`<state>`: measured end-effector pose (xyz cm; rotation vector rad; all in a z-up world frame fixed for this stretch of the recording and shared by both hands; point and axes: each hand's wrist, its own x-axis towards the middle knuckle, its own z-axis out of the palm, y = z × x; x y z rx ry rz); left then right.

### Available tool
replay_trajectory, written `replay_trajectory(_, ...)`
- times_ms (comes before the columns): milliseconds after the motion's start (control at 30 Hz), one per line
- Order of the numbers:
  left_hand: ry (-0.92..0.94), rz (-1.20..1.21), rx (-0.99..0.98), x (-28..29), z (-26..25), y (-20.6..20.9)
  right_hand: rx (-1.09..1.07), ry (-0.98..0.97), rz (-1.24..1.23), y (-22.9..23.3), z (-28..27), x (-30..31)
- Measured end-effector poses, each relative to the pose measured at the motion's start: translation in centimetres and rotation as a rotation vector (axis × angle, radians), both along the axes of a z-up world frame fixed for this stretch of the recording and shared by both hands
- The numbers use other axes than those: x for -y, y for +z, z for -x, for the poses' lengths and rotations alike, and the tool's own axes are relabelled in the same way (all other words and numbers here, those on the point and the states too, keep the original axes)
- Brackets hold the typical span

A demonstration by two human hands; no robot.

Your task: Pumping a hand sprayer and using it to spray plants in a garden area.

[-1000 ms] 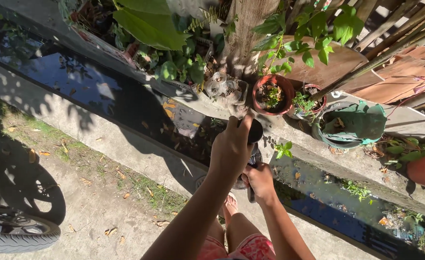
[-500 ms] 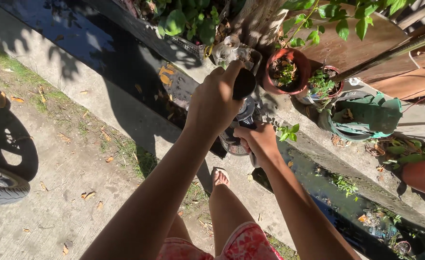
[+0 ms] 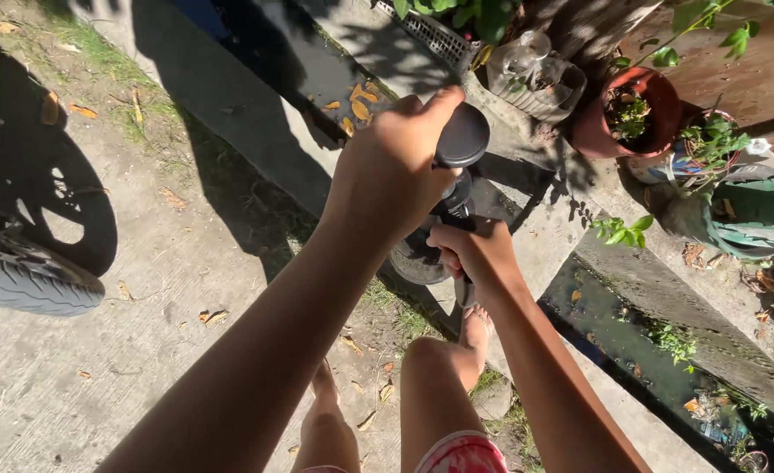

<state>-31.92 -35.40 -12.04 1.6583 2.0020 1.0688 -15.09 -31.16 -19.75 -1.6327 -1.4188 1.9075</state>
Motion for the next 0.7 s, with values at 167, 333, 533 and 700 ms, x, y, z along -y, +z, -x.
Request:
replay_trajectory(167,0.081,0.09,-0.056,4.9,6.0,-0.6,0.04,0.076,0.053,-1.1,6.3,5.7)
replay_trajectory(333,0.179,0.112,-0.05,8.6,12.5,-0.9,-0.099,0.185,0.11,-3.7,13.1,8.4)
replay_trajectory(533,0.199,0.236,-0.009,9.1,19.1,0.1,-0.051,0.185,0.245,-2.7,19.7,9.3)
replay_trajectory(700,0.133,0.181,0.015,6.7,24.7,0.3,-0.045,0.126,0.224,-3.0,24.2,7.2)
